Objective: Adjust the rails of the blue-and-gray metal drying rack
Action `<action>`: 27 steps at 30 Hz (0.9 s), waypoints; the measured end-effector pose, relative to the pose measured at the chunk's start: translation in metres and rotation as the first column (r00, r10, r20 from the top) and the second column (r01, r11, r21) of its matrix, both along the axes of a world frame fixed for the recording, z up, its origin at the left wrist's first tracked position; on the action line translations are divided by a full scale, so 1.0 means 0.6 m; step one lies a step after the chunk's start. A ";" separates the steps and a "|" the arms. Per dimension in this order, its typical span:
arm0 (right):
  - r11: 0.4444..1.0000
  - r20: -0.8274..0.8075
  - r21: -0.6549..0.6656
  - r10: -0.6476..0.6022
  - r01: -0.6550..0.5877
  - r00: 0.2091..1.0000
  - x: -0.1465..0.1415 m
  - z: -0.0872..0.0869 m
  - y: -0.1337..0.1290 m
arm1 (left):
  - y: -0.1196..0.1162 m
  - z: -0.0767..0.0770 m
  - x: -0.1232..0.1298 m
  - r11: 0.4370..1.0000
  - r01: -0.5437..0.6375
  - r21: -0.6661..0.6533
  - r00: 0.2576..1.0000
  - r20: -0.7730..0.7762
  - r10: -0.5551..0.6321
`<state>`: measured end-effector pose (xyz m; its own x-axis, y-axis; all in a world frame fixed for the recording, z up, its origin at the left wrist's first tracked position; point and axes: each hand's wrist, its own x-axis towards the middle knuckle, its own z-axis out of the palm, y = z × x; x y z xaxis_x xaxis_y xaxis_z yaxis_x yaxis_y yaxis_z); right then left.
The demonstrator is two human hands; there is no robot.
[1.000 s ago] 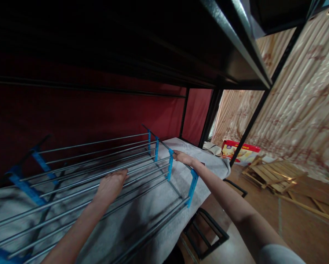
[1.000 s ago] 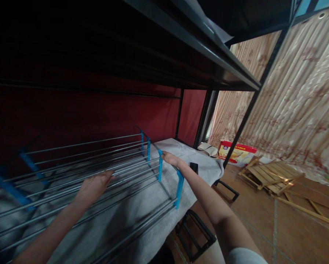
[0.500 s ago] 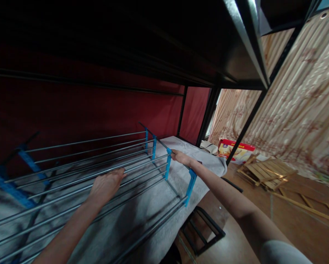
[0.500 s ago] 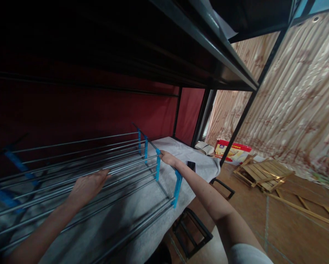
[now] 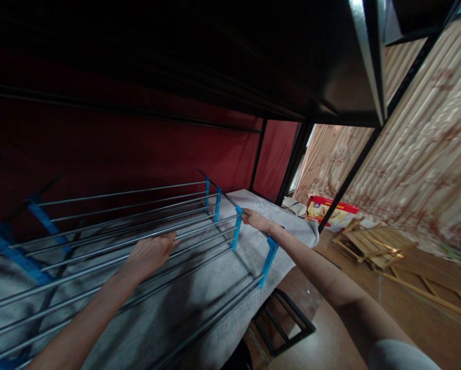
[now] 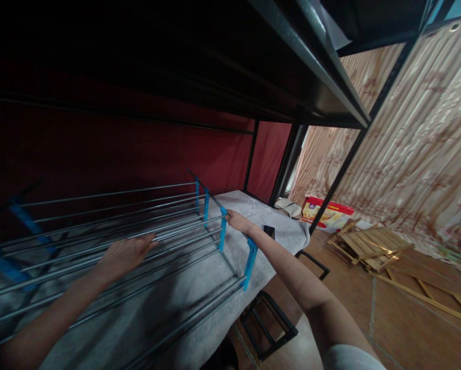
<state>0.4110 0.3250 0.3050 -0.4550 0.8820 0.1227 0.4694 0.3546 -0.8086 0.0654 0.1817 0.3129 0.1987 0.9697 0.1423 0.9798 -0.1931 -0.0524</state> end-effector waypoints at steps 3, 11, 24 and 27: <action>1.000 -0.003 0.007 0.010 -0.010 1.000 0.002 -0.001 0.001 | 0.001 0.001 0.001 1.000 -0.018 -0.020 1.000 -0.005 0.018; 1.000 -0.024 0.000 0.018 -0.018 1.000 0.005 -0.016 0.013 | -0.001 0.004 -0.001 0.998 -0.012 -0.055 1.000 0.007 0.012; 1.000 -0.066 -0.014 0.026 -0.027 0.997 0.007 -0.032 0.024 | 0.004 0.003 -0.008 0.998 0.012 -0.064 0.998 0.065 -0.008; 1.000 -0.059 -0.018 0.021 -0.022 0.998 0.006 -0.032 0.024 | 0.008 -0.002 -0.009 0.997 0.014 -0.078 0.999 0.050 -0.010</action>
